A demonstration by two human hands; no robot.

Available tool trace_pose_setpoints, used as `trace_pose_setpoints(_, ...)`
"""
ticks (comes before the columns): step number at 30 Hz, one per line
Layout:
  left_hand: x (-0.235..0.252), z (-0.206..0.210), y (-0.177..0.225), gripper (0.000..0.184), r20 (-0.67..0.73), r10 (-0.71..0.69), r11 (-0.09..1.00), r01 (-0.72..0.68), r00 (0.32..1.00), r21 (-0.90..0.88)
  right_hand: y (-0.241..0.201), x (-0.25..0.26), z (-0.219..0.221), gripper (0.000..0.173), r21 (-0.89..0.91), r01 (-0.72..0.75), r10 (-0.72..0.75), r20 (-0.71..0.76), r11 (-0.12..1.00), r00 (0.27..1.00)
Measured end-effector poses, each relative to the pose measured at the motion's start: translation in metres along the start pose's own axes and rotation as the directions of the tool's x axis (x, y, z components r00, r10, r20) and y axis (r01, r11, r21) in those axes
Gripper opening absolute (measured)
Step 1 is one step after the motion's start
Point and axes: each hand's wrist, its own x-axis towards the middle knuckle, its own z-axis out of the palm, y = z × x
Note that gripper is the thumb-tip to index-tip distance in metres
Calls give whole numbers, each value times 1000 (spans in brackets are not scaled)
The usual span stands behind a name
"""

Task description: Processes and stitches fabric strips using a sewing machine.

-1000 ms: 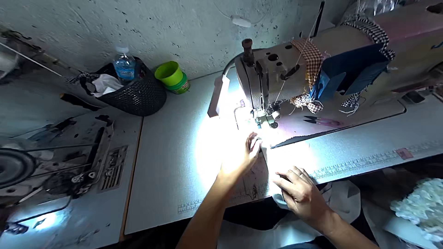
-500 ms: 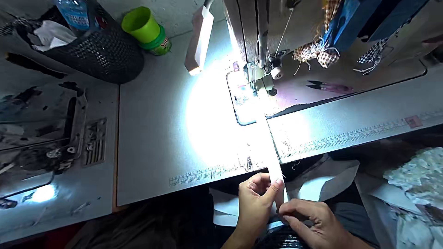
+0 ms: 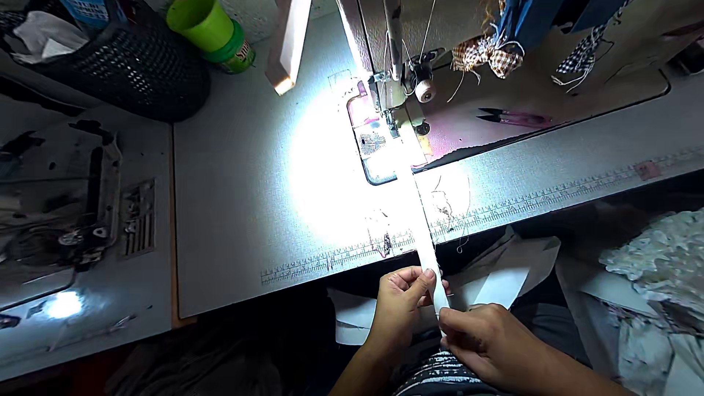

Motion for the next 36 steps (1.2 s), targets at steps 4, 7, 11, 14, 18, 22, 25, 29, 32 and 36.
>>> trace_pose_setpoints(4,-2,0,1,23,45,29,1000,-30,999,8,1,4,-2,9,-41,67,-65,34,997,997)
trace_pose_setpoints(7,-2,-3,1,24,82,54,998,-56,995,19,9,5,-8,24,28,30,-30,-15,999,999)
trace_pose_setpoints(11,-1,-5,-6,18,50,89,995,-91,995,48,27,20,-22,18,-145,0,-50,-343,989,938)
trace_pose_setpoints(14,0,-3,-10,12,7,101,994,-101,995,49,43,36,-22,29,-392,100,-224,-283,914,932)
trace_pose_setpoints(18,-2,-3,-16,9,17,91,995,-91,996,34,56,44,-14,27,-440,254,-391,-252,861,885)
trace_pose_setpoints(22,-5,-7,-18,12,55,78,994,-82,995,76,60,48,-13,24,-428,300,-437,-268,852,858)
trace_pose_setpoints(25,-8,-19,-18,18,102,381,794,-382,919,474,59,48,-13,23,-436,303,-440,-258,847,860)
trace_pose_setpoints(29,1,-26,1,25,307,819,13,-551,485,835,54,47,-19,22,-446,311,-451,-254,839,856)
trace_pose_setpoints(32,19,-28,18,27,532,745,-288,-525,402,801,54,47,-19,21,-435,313,-450,-261,844,854)
trace_pose_setpoints(36,44,-36,20,31,637,643,-381,-543,426,748,60,46,-12,21,-425,304,-446,-291,853,846)
